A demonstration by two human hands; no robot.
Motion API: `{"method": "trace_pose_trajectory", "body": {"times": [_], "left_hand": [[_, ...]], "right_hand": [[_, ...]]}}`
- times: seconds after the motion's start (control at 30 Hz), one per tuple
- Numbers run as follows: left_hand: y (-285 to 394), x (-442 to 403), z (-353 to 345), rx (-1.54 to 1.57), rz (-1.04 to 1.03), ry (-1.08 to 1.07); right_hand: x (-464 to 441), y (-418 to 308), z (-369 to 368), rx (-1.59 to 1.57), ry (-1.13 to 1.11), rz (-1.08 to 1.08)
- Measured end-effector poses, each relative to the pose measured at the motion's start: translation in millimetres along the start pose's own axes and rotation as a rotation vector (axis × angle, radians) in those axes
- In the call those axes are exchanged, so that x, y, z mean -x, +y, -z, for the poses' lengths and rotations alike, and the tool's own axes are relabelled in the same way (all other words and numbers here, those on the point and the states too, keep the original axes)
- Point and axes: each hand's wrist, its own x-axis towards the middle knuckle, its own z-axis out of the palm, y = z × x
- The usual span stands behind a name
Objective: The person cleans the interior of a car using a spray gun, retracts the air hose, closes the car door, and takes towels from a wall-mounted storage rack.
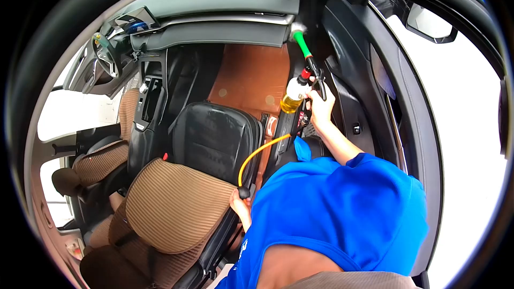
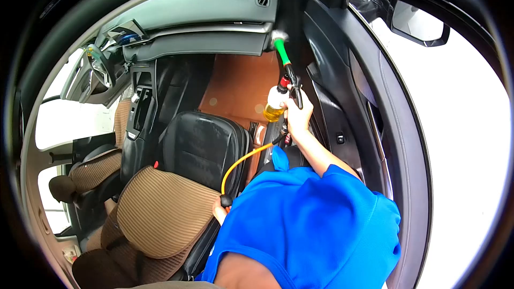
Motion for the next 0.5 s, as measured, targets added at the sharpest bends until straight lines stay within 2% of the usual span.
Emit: {"method": "trace_pose_trajectory", "body": {"times": [0.03, 0.13, 0.3, 0.4, 0.5], "left_hand": [[1.0, 1.6, 0.1, -0.030, 0.018, -0.008], [-5.1, -7.8, 0.1, -0.123, 0.029, 0.038], [-19.2, -21.4, -0.4, -0.291, 0.045, 0.144], [-11.7, -19.9, -1.6, -0.257, 0.053, 0.106], [-6.3, -17.9, -5.1, -0.197, 0.052, 0.059]], "right_hand": [[8.8, -4.7, 0.8, -0.019, -0.002, 0.042], [20.7, -10.7, 14.0, 0.018, -0.142, -0.005], [26.9, 10.8, 21.9, -0.005, -0.043, -0.033], [12.6, 21.5, 29.8, 0.162, -0.068, -0.200], [-15.3, 65.6, 29.6, 0.213, -0.058, -0.186]]}}
